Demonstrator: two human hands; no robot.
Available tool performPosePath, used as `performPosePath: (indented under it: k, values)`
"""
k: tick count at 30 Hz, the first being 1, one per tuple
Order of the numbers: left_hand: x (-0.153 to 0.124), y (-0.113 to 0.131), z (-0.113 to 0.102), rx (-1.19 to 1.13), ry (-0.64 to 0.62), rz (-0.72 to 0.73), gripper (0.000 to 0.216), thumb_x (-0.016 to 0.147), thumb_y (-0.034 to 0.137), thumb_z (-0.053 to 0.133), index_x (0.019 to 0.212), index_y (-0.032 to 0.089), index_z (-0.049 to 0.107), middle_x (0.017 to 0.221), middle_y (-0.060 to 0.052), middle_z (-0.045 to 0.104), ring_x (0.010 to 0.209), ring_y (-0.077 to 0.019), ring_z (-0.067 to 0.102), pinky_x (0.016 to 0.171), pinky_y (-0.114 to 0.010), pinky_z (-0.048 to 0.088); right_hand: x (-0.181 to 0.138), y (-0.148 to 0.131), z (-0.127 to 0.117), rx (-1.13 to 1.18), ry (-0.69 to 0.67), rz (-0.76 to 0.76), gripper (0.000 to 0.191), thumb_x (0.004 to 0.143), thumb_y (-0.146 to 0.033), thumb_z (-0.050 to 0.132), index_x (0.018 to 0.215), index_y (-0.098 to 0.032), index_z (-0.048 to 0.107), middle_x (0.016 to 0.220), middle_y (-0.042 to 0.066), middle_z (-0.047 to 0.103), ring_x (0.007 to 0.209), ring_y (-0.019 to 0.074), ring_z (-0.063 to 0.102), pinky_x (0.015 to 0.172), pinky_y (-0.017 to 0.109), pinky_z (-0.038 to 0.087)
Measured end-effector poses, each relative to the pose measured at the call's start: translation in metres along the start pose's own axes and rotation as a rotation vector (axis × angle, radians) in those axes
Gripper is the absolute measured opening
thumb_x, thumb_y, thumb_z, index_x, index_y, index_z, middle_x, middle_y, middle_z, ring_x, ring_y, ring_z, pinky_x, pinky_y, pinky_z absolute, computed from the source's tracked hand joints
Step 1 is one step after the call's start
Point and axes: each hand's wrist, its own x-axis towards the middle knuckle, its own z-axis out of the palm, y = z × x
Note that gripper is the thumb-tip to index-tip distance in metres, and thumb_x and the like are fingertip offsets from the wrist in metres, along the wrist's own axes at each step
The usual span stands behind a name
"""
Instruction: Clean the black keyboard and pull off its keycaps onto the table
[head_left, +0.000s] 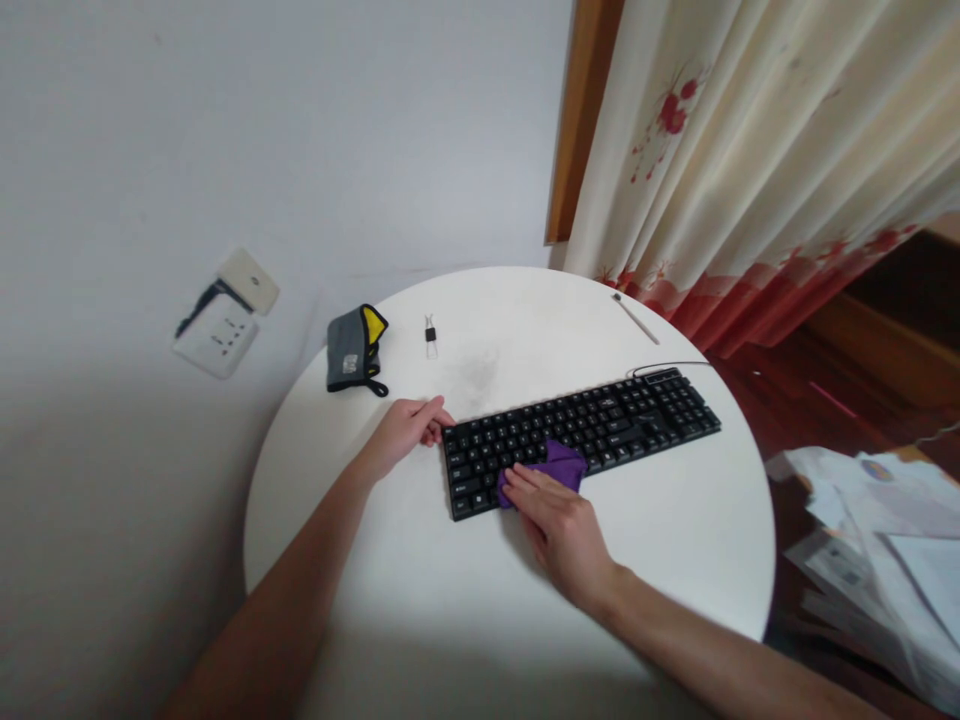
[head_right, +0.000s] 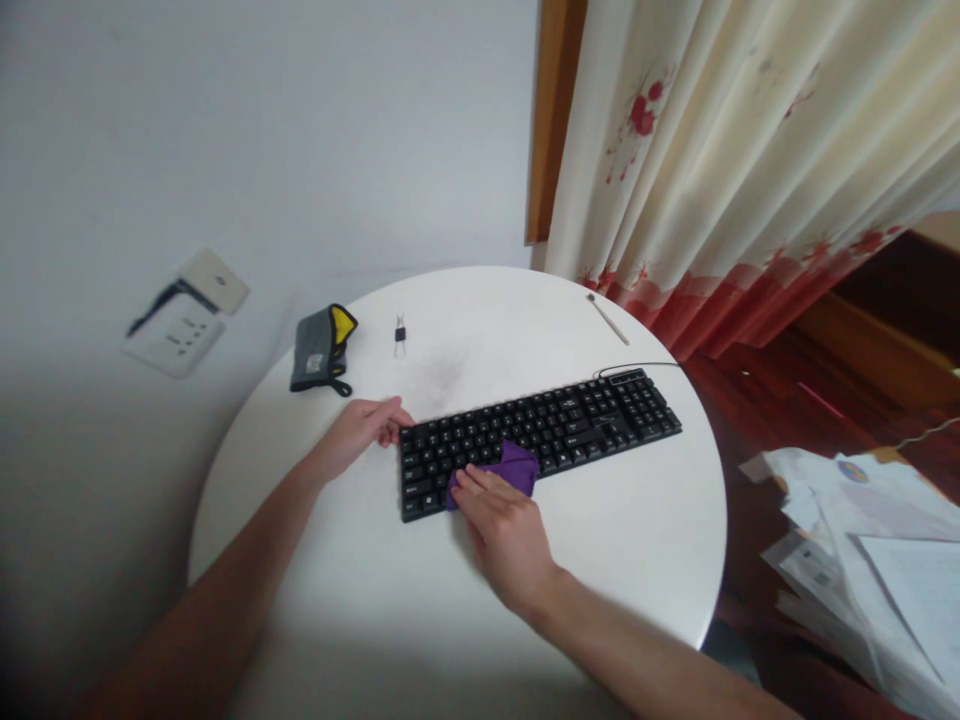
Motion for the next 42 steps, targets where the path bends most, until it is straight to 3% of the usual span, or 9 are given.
performPosePath:
  k: [3, 8, 16, 22, 26, 30, 34, 38, 42]
  values:
    - [0.000, -0.001, 0.000, -0.009, -0.013, 0.001, 0.051, 0.087, 0.053, 0.051, 0.073, 0.009, 0.073, 0.054, -0.005, 0.063, 0.048, -0.0110, 0.053, 0.048, -0.022, 0.039, 0.001, -0.026, 0.000, 0.243, -0.053, 0.047, 0.043, 0.085, -0.003, 0.049, 0.120, -0.017, 0.069, 0.126, 0.007, 0.067, 0.119, 0.0201, 0.062, 0.107, 0.037, 0.048]
    - [0.001, -0.002, 0.000, -0.005, -0.009, 0.001, 0.051, 0.087, 0.053, 0.051, 0.074, 0.009, 0.073, 0.054, -0.005, 0.063, 0.048, -0.0111, 0.053, 0.048, -0.022, 0.039, 0.017, -0.051, -0.022, 0.634, 0.071, 0.457, 0.027, 0.089, -0.020, 0.057, 0.109, -0.024, 0.075, 0.115, 0.005, 0.072, 0.107, 0.0228, 0.069, 0.098, 0.040, 0.054]
    - [0.001, -0.003, -0.001, 0.000, -0.017, 0.007, 0.051, 0.088, 0.053, 0.051, 0.073, 0.010, 0.074, 0.055, -0.005, 0.063, 0.048, -0.0111, 0.053, 0.047, -0.022, 0.040, 0.048, 0.022, -0.070, 0.579, 0.242, 0.665, 0.030, 0.083, -0.032, 0.065, 0.106, -0.017, 0.076, 0.096, 0.007, 0.077, 0.085, 0.0241, 0.072, 0.079, 0.038, 0.058]
    - [0.001, -0.003, 0.000, -0.012, -0.014, -0.004, 0.050, 0.087, 0.052, 0.051, 0.073, 0.010, 0.073, 0.054, -0.005, 0.063, 0.048, -0.0107, 0.053, 0.047, -0.021, 0.039, 0.051, 0.044, -0.060, 0.509, 0.303, 0.664, 0.033, 0.082, -0.032, 0.063, 0.107, -0.015, 0.076, 0.098, 0.008, 0.077, 0.088, 0.0256, 0.072, 0.077, 0.036, 0.058]
    - [0.000, -0.002, 0.000, -0.013, -0.013, -0.009, 0.050, 0.088, 0.052, 0.051, 0.074, 0.010, 0.073, 0.054, -0.005, 0.063, 0.048, -0.0107, 0.053, 0.048, -0.022, 0.040, 0.056, 0.038, -0.047, 0.270, 0.304, 0.536, 0.030, 0.087, -0.028, 0.058, 0.109, -0.017, 0.075, 0.107, 0.008, 0.075, 0.100, 0.0271, 0.070, 0.094, 0.043, 0.054]
    - [0.000, -0.001, 0.000, -0.007, -0.009, -0.009, 0.049, 0.088, 0.051, 0.050, 0.073, 0.010, 0.073, 0.054, -0.005, 0.063, 0.048, -0.0112, 0.053, 0.048, -0.023, 0.041, 0.056, 0.030, -0.032, -0.018, 0.159, 0.377, 0.036, 0.089, -0.020, 0.053, 0.121, -0.021, 0.069, 0.114, 0.008, 0.073, 0.102, 0.0275, 0.070, 0.095, 0.044, 0.054]
    - [0.000, -0.003, 0.000, -0.004, -0.008, -0.005, 0.050, 0.088, 0.051, 0.050, 0.074, 0.009, 0.073, 0.054, -0.005, 0.063, 0.048, -0.0114, 0.053, 0.048, -0.023, 0.041, 0.050, 0.022, -0.020, -0.149, 0.022, 0.200, 0.047, 0.086, -0.011, 0.053, 0.132, -0.017, 0.060, 0.138, 0.012, 0.058, 0.129, 0.0264, 0.054, 0.109, 0.044, 0.045]
    - [0.001, -0.004, 0.000, 0.002, -0.008, -0.002, 0.050, 0.088, 0.051, 0.050, 0.075, 0.009, 0.073, 0.054, -0.005, 0.063, 0.048, -0.0114, 0.053, 0.048, -0.023, 0.040, 0.033, 0.019, -0.021, -0.246, 0.116, 0.139, 0.054, 0.086, -0.013, 0.056, 0.140, -0.015, 0.051, 0.146, 0.014, 0.049, 0.139, 0.0280, 0.040, 0.115, 0.050, 0.035]
    - [0.001, -0.003, 0.000, 0.011, -0.009, 0.005, 0.050, 0.088, 0.052, 0.049, 0.074, 0.009, 0.072, 0.054, -0.005, 0.063, 0.048, -0.0116, 0.054, 0.048, -0.023, 0.040, 0.002, 0.022, -0.036, -0.279, 0.233, 0.142, 0.047, 0.086, -0.021, 0.061, 0.133, -0.021, 0.055, 0.134, 0.014, 0.056, 0.127, 0.0297, 0.050, 0.105, 0.051, 0.044]
